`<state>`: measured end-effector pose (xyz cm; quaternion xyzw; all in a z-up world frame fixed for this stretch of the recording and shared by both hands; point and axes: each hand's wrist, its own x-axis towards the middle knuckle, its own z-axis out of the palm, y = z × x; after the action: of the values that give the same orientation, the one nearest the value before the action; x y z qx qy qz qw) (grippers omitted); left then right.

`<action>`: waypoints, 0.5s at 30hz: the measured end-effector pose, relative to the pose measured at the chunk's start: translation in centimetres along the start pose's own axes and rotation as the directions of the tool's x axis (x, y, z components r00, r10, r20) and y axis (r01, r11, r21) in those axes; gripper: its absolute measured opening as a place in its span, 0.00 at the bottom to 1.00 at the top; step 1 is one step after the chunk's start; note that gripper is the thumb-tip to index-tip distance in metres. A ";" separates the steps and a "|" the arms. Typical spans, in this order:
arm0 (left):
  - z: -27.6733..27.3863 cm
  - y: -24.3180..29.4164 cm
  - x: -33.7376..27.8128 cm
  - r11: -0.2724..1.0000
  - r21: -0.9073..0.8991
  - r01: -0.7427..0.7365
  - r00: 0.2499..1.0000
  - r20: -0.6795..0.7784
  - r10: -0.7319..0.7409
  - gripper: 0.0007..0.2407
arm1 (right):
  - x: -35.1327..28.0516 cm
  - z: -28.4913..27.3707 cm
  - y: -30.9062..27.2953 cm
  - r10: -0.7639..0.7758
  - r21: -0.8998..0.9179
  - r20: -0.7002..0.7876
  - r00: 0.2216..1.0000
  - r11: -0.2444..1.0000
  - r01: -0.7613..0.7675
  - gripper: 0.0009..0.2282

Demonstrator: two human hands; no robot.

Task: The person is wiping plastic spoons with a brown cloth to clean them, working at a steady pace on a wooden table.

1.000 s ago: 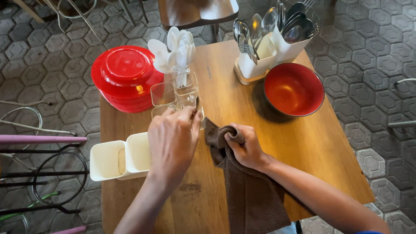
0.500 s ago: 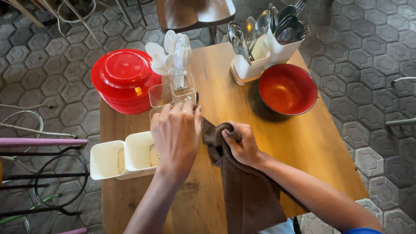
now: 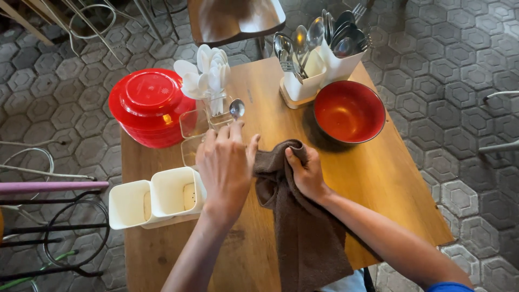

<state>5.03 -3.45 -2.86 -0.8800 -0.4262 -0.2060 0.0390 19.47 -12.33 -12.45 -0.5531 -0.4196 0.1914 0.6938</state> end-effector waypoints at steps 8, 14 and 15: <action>0.4 5.5 1.7 0.952 -0.263 -0.158 0.985 -0.111 0.133 0.15 | -1.1 -0.7 6.8 0.067 0.005 -0.038 0.997 0.998 -0.067 0.15; 2.2 8.5 4.9 0.836 -0.538 -0.106 0.994 -0.090 0.068 0.17 | -2.2 -2.0 12.3 0.079 0.040 -0.010 0.997 0.996 -0.078 0.11; 2.3 8.8 5.5 0.784 -0.618 -0.065 0.997 -0.080 0.019 0.18 | -2.5 -2.2 13.3 0.100 0.039 -0.018 0.995 0.994 -0.099 0.10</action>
<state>15.57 -4.48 -1.82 -0.8456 -0.3137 -0.3639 -0.2326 22.46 -11.26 -25.82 -0.5621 -0.3809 0.2279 0.6979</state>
